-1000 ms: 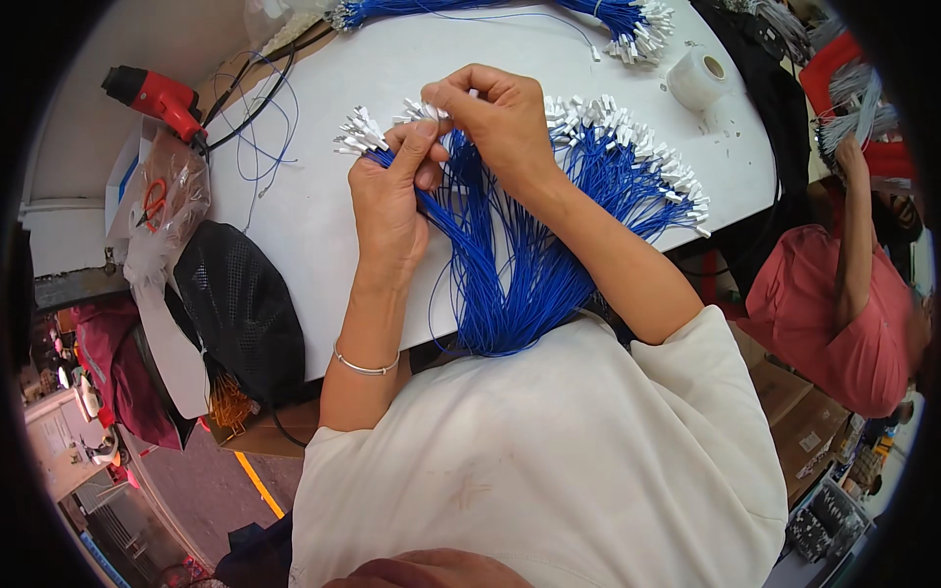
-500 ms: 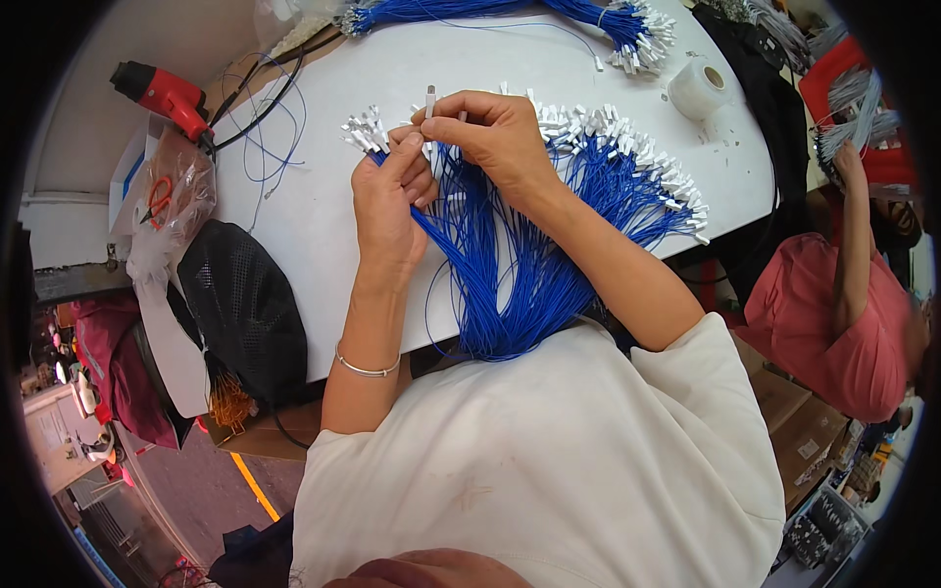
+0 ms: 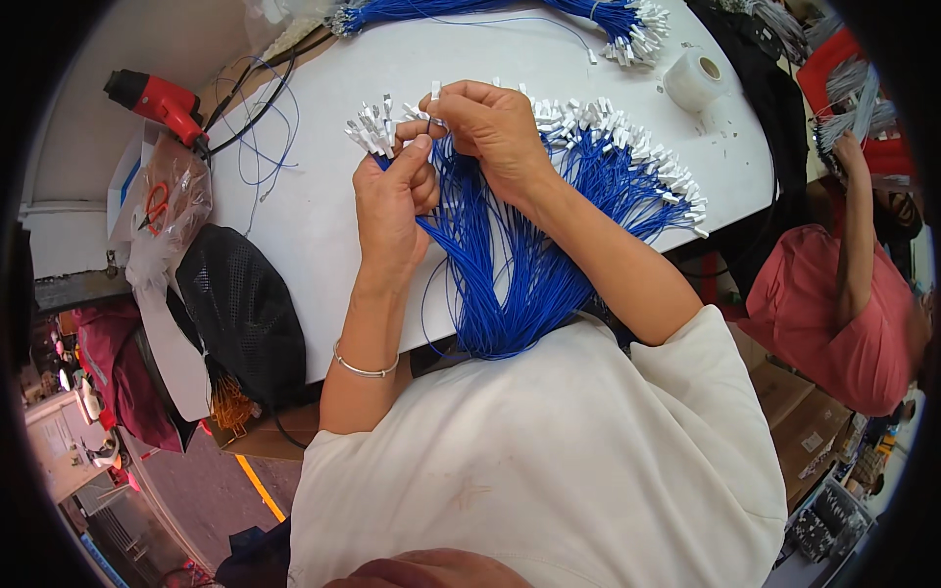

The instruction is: Assembling and bundling blue and white decorative tassels by tying them with string and cutting the excess with scissors.

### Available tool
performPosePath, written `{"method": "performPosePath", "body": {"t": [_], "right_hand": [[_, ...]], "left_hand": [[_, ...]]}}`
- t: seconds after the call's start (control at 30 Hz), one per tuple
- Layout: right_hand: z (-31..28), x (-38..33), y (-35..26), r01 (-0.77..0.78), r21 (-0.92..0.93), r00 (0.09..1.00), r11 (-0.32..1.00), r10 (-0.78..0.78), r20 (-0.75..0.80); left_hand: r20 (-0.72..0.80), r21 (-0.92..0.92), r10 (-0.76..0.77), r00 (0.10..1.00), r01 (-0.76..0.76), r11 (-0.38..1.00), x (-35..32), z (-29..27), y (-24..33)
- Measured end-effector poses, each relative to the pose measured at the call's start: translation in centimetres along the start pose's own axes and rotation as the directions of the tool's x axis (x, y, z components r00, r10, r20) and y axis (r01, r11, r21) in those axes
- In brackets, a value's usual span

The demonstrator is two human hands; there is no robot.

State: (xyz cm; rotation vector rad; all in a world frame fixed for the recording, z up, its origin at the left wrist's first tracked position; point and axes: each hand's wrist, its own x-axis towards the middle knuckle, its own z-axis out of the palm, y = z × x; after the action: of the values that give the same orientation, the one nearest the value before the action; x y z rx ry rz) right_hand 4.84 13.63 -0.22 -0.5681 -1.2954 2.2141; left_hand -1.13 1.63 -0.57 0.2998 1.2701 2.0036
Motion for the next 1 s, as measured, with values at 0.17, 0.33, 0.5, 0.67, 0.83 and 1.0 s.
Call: {"method": "performPosePath", "body": {"t": [0.17,0.33,0.5,0.67,0.83,1.0], "right_hand": [[-0.6,0.9,-0.5,-0.068,0.278,0.981,0.958,0.013,0.193],[-0.2,0.6,-0.5,0.217,-0.115,0.972,0.969,-0.226,-0.070],[0.8,0.0,-0.6,0.231,-0.336,0.971,0.913,-0.195,0.137],[1.3,-0.3,-1.1,0.146,-0.243,0.988,0.959,-0.130,0.082],[0.4,-0.1,-0.9,0.067,-0.225,0.998,0.972,-0.063,0.023],[0.4,0.0,-0.8,0.066,-0.207,0.998,0.976,-0.069,-0.006]], "left_hand": [[-0.134,0.003,0.076,0.988,-0.076,0.997,-0.2,1.3,0.6],[-0.014,0.102,0.160,0.987,-0.158,0.982,-0.3,0.5,0.5],[0.093,0.228,0.106,0.990,-0.124,0.966,0.3,-0.8,0.3],[0.103,0.242,0.085,0.991,-0.108,0.964,0.3,-0.7,0.5],[-0.072,0.116,0.119,0.990,-0.110,0.987,-0.2,1.2,1.3],[-0.062,0.086,0.131,0.989,-0.125,0.988,0.0,0.3,1.2]]}}
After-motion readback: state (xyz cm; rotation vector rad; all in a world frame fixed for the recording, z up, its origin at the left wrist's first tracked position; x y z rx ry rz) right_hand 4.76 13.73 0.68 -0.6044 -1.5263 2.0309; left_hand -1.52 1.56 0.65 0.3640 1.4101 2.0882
